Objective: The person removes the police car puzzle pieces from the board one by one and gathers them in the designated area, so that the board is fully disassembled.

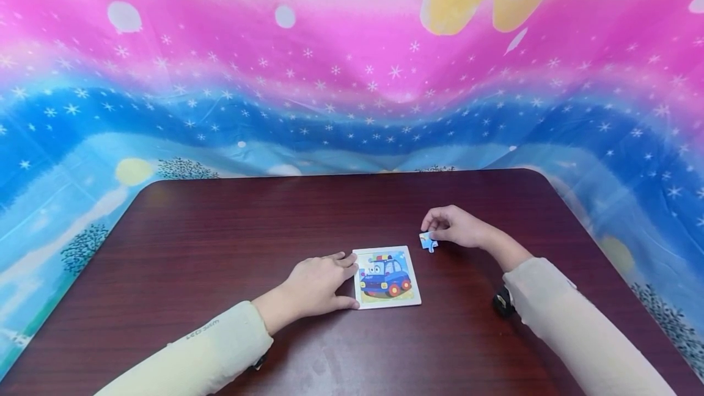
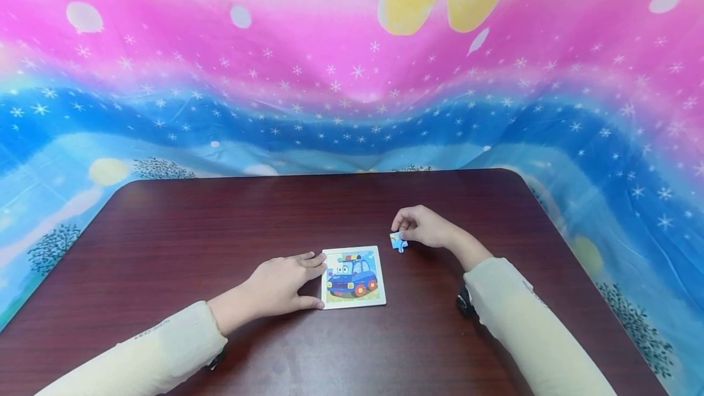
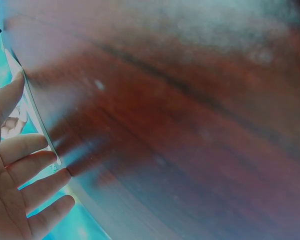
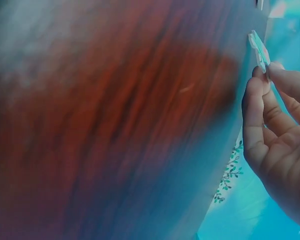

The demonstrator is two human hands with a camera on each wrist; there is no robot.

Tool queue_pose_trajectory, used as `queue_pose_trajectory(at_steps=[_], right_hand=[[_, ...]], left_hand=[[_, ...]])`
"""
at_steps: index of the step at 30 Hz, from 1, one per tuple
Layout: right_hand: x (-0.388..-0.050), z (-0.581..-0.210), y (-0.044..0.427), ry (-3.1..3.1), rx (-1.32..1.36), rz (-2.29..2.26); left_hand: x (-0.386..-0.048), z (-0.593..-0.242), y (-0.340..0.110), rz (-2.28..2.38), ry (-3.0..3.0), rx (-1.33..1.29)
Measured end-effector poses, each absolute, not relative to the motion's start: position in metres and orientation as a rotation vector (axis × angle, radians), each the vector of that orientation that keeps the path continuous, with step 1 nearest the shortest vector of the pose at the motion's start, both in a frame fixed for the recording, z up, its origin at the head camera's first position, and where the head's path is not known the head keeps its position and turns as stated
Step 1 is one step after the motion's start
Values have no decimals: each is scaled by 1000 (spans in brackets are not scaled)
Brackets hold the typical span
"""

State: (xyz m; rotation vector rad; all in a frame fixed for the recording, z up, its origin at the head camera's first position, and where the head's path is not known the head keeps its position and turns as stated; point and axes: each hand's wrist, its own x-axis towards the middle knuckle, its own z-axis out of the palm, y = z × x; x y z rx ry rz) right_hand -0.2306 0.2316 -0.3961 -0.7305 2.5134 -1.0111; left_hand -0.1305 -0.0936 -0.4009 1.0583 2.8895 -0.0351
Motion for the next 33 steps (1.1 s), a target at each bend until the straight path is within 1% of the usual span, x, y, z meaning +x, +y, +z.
queue_pose_trajectory(at_steps=[15, 24, 29, 33], right_hand=[[-232, -398, 244, 2617, -754, -904], [-223, -387, 214, 2548, -827, -906], [-219, -386, 195, 2502, -861, -898], [-217, -387, 182, 2485, -939, -855]], left_hand=[[-130, -402, -93, -44, 2885, 1047], [-131, -403, -93, -39, 2892, 1047], [-132, -403, -93, -33, 2887, 1044], [-132, -403, -93, -32, 2883, 1037]])
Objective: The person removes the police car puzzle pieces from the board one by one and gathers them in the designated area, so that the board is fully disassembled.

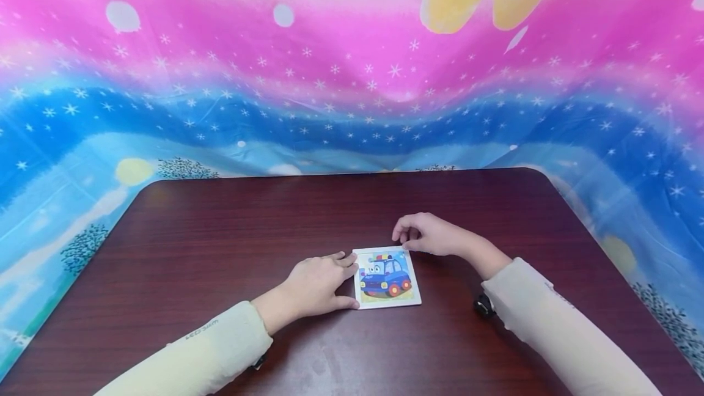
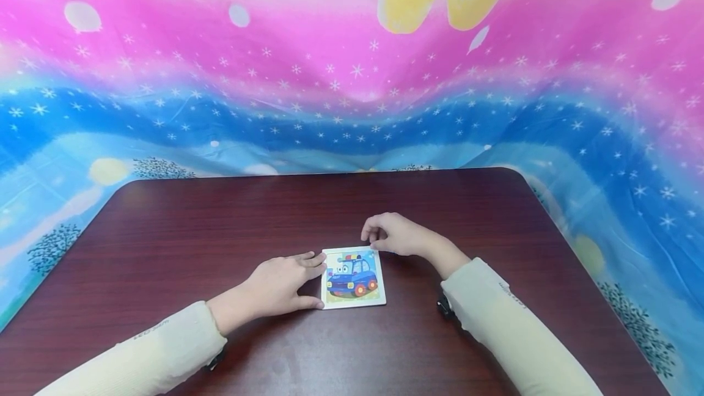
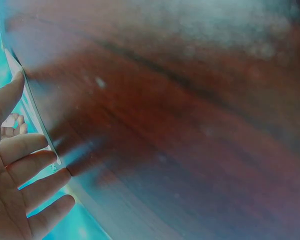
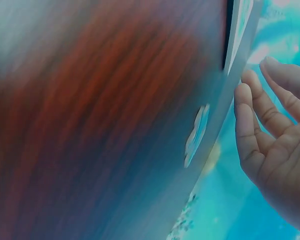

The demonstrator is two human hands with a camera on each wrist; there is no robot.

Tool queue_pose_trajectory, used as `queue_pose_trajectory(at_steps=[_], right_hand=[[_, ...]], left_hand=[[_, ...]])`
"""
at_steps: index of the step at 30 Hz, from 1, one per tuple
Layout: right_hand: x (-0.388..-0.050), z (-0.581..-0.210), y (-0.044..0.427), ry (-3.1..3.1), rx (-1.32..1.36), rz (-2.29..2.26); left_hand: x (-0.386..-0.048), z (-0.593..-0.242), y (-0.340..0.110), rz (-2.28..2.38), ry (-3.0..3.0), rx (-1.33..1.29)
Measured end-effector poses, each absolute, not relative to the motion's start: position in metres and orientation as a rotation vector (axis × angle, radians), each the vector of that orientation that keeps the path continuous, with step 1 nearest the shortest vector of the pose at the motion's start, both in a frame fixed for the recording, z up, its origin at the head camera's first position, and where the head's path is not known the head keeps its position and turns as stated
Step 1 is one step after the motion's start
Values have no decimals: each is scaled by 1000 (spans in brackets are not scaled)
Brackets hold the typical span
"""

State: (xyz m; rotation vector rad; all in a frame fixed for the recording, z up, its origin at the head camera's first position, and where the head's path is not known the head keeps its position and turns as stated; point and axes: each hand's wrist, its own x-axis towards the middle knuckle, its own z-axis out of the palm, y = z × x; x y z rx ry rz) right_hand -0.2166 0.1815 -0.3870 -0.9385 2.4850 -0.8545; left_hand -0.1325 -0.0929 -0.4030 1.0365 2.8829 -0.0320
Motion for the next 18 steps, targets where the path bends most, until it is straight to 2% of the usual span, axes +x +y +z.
queue_pose_trajectory(at_steps=[9, 18], right_hand=[[-213, -392, 157, 2420, -1080, -778], [-209, -393, 144, 2383, -1074, -668]], left_hand=[[-133, -403, -93, -31, 2879, 1046], [-133, -402, -94, -48, 2890, 1062]])
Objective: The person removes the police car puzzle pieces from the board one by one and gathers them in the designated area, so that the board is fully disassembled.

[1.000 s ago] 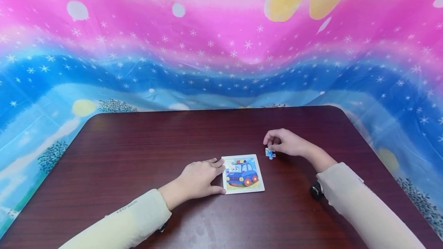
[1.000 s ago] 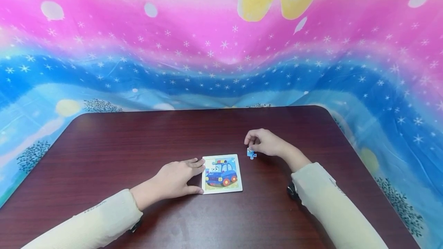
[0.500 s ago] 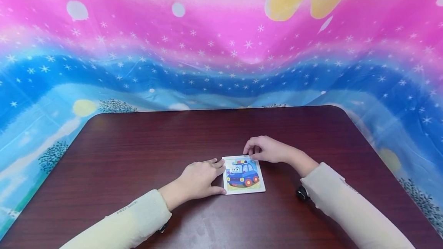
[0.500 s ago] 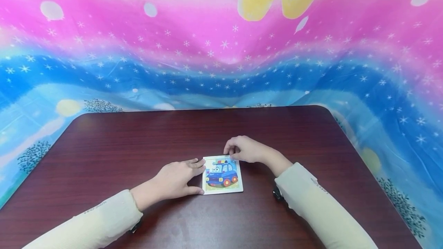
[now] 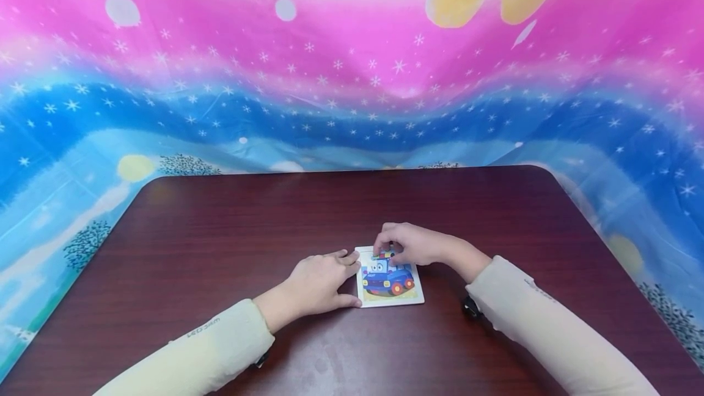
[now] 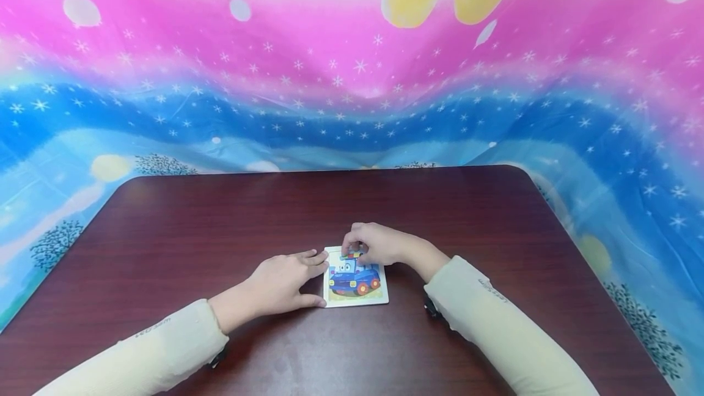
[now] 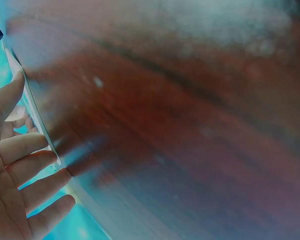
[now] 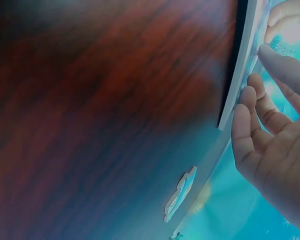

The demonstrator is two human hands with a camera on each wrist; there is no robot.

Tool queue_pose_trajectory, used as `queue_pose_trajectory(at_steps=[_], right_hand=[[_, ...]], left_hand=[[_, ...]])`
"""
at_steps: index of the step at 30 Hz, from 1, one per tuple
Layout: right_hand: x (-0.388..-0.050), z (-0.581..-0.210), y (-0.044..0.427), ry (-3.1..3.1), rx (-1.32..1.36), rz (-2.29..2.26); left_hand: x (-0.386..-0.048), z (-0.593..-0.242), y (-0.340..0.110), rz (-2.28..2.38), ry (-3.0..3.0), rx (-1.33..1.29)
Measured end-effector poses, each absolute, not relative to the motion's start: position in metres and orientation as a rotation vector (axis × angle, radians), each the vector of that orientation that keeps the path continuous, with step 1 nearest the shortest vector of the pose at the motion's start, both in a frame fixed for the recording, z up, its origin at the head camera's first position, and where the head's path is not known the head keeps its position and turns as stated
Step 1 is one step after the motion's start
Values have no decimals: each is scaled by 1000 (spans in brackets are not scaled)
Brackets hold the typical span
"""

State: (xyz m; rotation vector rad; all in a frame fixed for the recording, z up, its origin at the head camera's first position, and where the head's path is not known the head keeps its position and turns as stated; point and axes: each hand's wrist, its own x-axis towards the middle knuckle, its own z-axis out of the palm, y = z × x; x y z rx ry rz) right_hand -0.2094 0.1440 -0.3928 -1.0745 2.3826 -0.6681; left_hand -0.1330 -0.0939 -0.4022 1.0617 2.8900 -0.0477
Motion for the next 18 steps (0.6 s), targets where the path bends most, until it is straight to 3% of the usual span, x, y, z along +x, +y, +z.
queue_pose_trajectory(at_steps=[18], right_hand=[[-215, -389, 135, 2335, -1050, -502]], left_hand=[[-132, -401, -94, -36, 2896, 1066]])
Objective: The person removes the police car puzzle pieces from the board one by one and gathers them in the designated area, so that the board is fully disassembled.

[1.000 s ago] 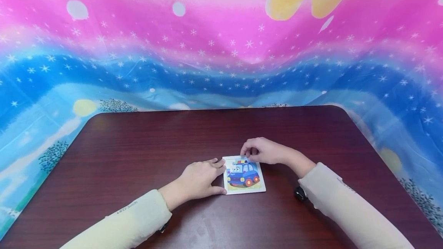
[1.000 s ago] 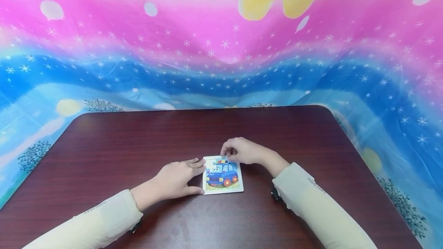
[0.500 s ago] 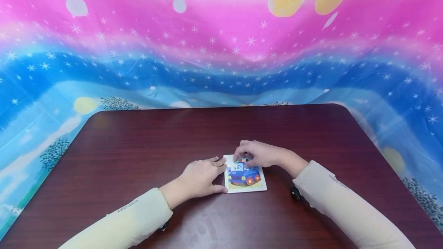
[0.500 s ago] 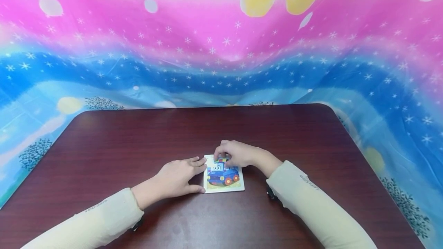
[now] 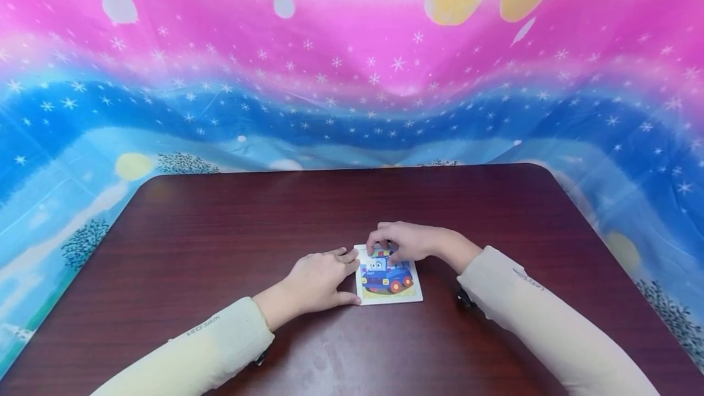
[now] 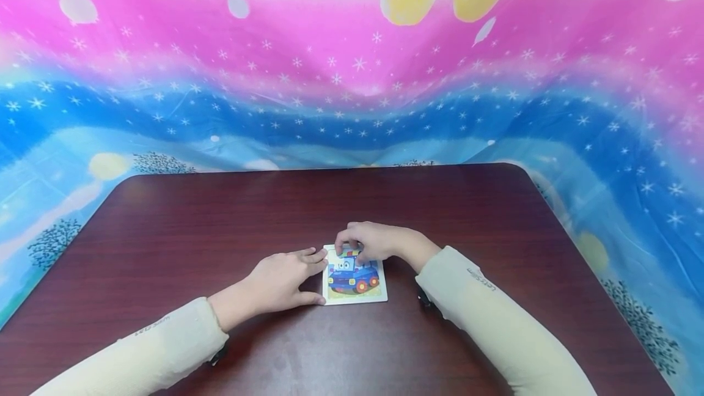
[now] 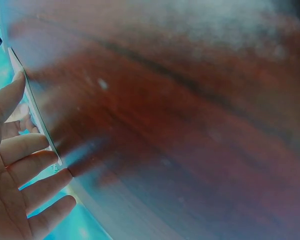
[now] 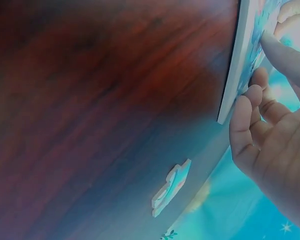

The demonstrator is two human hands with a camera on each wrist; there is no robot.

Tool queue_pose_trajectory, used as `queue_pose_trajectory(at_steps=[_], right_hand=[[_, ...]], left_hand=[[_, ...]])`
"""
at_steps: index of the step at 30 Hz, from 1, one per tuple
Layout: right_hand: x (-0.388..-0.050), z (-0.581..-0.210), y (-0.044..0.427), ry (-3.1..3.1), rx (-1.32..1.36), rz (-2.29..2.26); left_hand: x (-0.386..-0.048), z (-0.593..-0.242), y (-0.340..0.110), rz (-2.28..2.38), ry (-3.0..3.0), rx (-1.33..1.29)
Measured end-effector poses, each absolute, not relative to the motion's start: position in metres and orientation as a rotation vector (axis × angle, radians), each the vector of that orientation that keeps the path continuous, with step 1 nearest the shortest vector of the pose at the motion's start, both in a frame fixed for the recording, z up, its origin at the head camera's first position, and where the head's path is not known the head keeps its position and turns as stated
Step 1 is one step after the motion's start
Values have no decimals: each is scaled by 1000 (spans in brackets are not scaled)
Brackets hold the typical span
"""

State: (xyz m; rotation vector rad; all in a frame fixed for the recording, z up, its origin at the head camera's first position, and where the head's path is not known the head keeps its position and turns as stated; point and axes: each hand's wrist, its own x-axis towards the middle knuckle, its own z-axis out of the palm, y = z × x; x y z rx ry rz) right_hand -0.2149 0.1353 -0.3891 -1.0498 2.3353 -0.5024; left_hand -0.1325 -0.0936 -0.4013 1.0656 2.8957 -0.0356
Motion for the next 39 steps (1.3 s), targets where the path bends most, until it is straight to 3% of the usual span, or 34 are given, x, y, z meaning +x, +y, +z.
queue_pose_trajectory(at_steps=[39], right_hand=[[-211, -399, 146, 2398, -1010, -737]], left_hand=[[-132, -401, -93, -38, 2884, 1049]])
